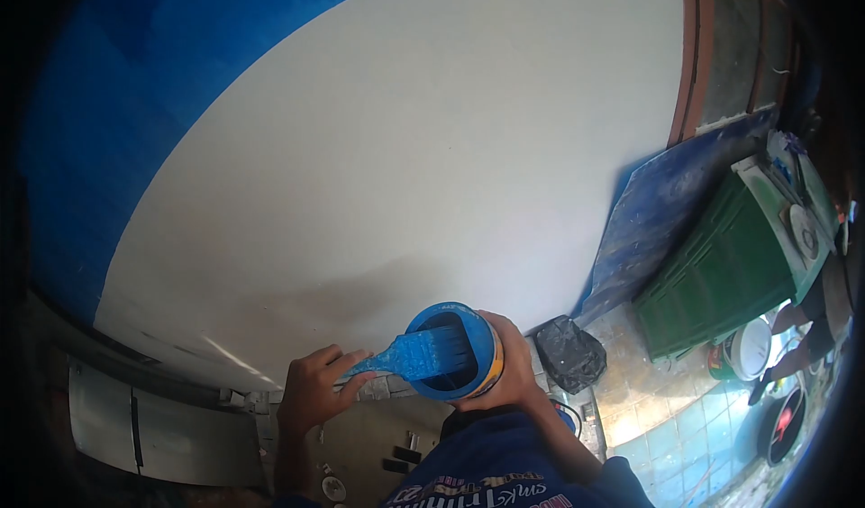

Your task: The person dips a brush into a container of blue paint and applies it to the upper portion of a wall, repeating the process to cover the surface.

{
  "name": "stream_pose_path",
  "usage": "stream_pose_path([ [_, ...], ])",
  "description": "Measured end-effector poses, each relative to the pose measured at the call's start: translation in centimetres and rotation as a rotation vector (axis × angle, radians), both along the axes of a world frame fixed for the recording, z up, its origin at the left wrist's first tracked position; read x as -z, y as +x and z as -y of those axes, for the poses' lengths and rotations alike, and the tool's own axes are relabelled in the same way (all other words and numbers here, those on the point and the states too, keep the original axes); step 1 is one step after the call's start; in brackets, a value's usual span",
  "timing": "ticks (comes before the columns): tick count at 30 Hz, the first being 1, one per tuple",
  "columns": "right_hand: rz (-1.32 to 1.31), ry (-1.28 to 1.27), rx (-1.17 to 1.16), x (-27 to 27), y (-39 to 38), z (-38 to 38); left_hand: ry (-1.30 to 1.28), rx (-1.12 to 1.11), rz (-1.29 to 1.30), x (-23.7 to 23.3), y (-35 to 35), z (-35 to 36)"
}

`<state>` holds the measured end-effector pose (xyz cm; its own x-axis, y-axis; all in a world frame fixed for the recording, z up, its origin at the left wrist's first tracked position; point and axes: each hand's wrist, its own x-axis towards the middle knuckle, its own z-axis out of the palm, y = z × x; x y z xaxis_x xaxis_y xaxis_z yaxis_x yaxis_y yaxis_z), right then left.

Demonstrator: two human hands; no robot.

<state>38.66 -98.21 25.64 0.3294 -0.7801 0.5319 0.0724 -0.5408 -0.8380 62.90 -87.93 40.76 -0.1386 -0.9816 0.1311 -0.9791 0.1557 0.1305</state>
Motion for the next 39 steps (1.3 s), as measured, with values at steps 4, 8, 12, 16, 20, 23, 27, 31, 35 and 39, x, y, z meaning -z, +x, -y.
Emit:
stream_pose_path([
  [4, 0.009, 0.033, -0.012, 0.8, -0.2, -0.1, -0.08, 0.027, -0.032, 0.3, 0.5, 0.1],
  [8, 0.021, 0.023, -0.019, 0.9, -0.1, -0.1, -0.082, 0.063, -0.054, 0.5, 0.4, 0.3],
  [12, 0.031, 0.015, -0.02, 0.8, -0.4, -0.2, -0.049, 0.032, -0.138, 0.5, 0.2, 0.4],
  [16, -0.009, 0.037, 0.013, 0.6, -0.6, -0.1, -0.058, 0.055, -0.174, 1.8, 0.7, 0.7],
  [20, 0.006, 0.015, 0.027, 0.8, -0.8, -0.4, -0.091, 0.047, -0.178, 1.9, 0.6, 0.5],
  [23, 0.014, 0.024, 0.02, 0.8, -0.8, 0.0, -0.078, 0.061, -0.138, 1.5, 0.7, 0.7],
  [27, -0.016, 0.05, 0.058, 0.6, -0.9, -0.3, -0.082, -0.012, -0.172, 0.9, 0.0, 0.6],
  [31, 0.033, 0.08, 0.026, 1.2, -0.9, -0.4, -0.069, 0.014, -0.117, 0.9, 1.2, 0.7],
  [35, 0.23, 0.328, -0.113, -2.9, 0.8, -0.4, 0.042, 0.008, -0.132, 1.4, 1.5, 1.2],
  [39, 0.059, 0.273, -0.204, -4.6, -1.5, 0.7, -0.015, 0.014, -0.303, 1.4, 1.8, 1.8],
])
